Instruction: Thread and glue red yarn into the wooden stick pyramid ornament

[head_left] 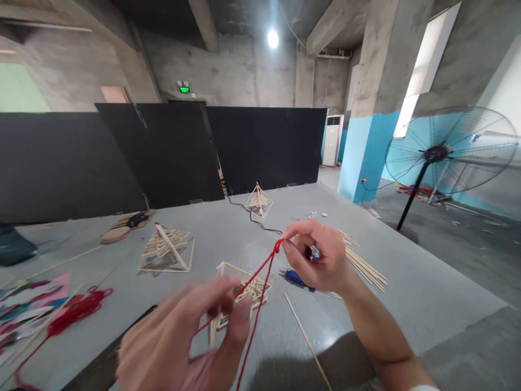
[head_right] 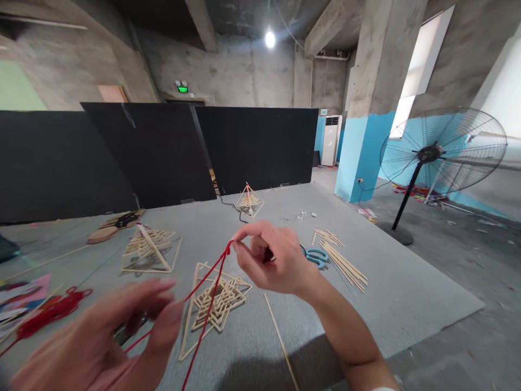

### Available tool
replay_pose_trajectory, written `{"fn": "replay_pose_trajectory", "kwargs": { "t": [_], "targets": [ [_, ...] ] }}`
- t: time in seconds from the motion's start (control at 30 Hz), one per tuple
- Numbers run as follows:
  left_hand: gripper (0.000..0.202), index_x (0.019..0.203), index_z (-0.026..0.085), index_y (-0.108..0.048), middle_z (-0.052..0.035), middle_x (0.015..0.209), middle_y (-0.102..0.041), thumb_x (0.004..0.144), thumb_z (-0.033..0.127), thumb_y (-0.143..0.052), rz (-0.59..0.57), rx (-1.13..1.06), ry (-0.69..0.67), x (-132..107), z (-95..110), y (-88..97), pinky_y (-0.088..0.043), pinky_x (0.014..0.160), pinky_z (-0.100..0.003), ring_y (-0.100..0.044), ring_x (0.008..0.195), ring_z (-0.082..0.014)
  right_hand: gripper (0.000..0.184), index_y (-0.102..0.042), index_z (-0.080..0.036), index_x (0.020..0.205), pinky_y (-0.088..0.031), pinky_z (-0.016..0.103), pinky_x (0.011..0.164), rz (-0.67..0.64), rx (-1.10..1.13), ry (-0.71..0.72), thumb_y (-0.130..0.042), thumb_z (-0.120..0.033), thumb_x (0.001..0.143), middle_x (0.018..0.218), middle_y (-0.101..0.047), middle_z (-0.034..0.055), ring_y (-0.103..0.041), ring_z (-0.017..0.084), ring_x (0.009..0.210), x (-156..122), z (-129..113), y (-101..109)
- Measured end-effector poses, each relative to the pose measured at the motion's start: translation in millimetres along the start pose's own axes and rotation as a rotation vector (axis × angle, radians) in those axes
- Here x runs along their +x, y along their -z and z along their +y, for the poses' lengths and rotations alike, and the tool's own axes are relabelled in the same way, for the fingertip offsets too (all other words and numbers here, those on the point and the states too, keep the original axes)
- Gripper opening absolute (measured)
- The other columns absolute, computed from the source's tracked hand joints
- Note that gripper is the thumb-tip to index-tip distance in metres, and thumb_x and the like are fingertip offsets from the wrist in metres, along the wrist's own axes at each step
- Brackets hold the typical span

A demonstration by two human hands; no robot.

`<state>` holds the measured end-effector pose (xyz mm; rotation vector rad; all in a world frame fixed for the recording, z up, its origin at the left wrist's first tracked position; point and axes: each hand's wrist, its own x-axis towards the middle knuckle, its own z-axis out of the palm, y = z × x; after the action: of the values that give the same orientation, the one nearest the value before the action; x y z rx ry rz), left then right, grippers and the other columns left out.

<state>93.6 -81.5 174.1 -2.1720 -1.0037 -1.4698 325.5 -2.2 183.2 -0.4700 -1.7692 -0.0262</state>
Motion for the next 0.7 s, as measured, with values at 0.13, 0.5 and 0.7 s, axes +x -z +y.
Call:
{"fn": "replay_pose_trajectory", "kwargs": {
  "t": [0.13,0.5,0.7],
  "targets": [
    [0.029,0.132,0.024,-0.069,-0.0044,0.106,-0.079,0.103,0.022,-0.069,-0.093,-0.019,-0.002,19.4,-7.5,-19.5,-0.059,0.080,-0.031,-0.074,0.092,-0.0189,0.005,-0.064,-0.025,0.106,-0.040,0.025,0.047,0.000,-0.060,0.084,-0.064,-0.022,0.102,0.050,-0.051,-0.0118,-0.049,0.009,0.041,-1.8,-0.1,-3.8],
    [0.017,0.110,0.024,-0.074,0.0036,0.084,-0.079,0.099,0.010,-0.073,0.052,0.001,-0.062,17.0,-14.7,-9.5,-0.051,0.066,-0.026,-0.069,0.066,-0.0114,0.014,-0.059,-0.026,0.104,-0.035,0.023,0.045,-0.027,-0.084,0.091,-0.065,-0.016,0.096,0.053,-0.042,-0.0139,-0.041,0.007,0.040,0.2,8.6,-11.4],
    [0.020,0.108,0.027,-0.073,0.0062,0.075,-0.070,0.099,0.009,-0.073,0.109,0.129,0.014,18.2,-13.8,-2.4,-0.048,0.065,-0.028,-0.055,0.058,-0.0106,0.016,-0.056,-0.026,0.101,-0.032,0.024,0.046,-0.153,0.008,-0.015,-0.065,-0.016,0.092,0.056,-0.040,-0.0133,-0.037,0.007,0.043,-4.3,11.6,-8.2]
  ]
}}
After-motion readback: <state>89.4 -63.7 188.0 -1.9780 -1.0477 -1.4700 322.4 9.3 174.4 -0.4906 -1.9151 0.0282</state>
